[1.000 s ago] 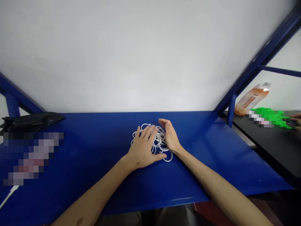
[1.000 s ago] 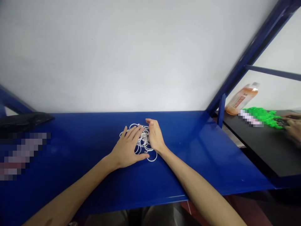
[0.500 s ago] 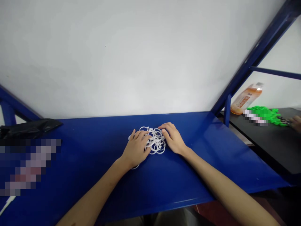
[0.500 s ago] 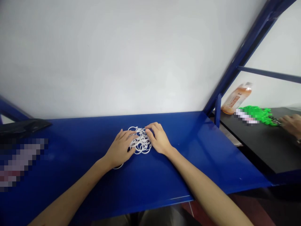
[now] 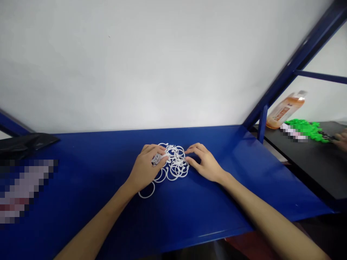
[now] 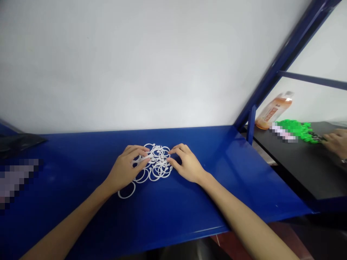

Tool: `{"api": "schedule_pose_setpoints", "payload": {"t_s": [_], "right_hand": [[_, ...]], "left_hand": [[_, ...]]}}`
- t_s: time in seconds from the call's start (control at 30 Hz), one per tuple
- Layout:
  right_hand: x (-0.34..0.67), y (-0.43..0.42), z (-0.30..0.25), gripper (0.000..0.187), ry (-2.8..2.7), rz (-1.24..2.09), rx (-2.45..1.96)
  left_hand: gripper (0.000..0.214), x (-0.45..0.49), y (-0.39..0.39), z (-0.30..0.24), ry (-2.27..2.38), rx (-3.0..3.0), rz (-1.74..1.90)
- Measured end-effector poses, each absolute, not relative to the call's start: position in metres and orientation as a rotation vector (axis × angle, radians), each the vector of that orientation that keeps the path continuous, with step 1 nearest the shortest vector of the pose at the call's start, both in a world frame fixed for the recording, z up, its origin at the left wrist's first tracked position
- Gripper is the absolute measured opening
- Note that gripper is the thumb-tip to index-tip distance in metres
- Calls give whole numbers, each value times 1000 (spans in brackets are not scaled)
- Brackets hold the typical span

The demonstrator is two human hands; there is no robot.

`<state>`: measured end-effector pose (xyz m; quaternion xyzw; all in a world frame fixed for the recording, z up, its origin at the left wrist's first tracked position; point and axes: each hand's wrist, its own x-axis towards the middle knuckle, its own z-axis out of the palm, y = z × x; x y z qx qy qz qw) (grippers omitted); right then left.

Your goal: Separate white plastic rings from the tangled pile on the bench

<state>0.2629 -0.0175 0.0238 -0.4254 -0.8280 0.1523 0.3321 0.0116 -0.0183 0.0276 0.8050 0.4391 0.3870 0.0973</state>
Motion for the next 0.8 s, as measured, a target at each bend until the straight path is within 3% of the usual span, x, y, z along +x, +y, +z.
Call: {"api": "schedule_pose_setpoints", "payload": {"t_s": [0.23,0.6,0.8], "right_hand": [[258,-23,23,17,-2163,387,-1043],[226,-38,26,30,-2174,329,-976],[223,-34,19,12,-2178,265,-976]], "left_hand": [[24,9,-23,37,1396,1905,1127],[37,17,-32,46,1293,1740,1067],[38,20,-34,44,1201,1718,1048]]}}
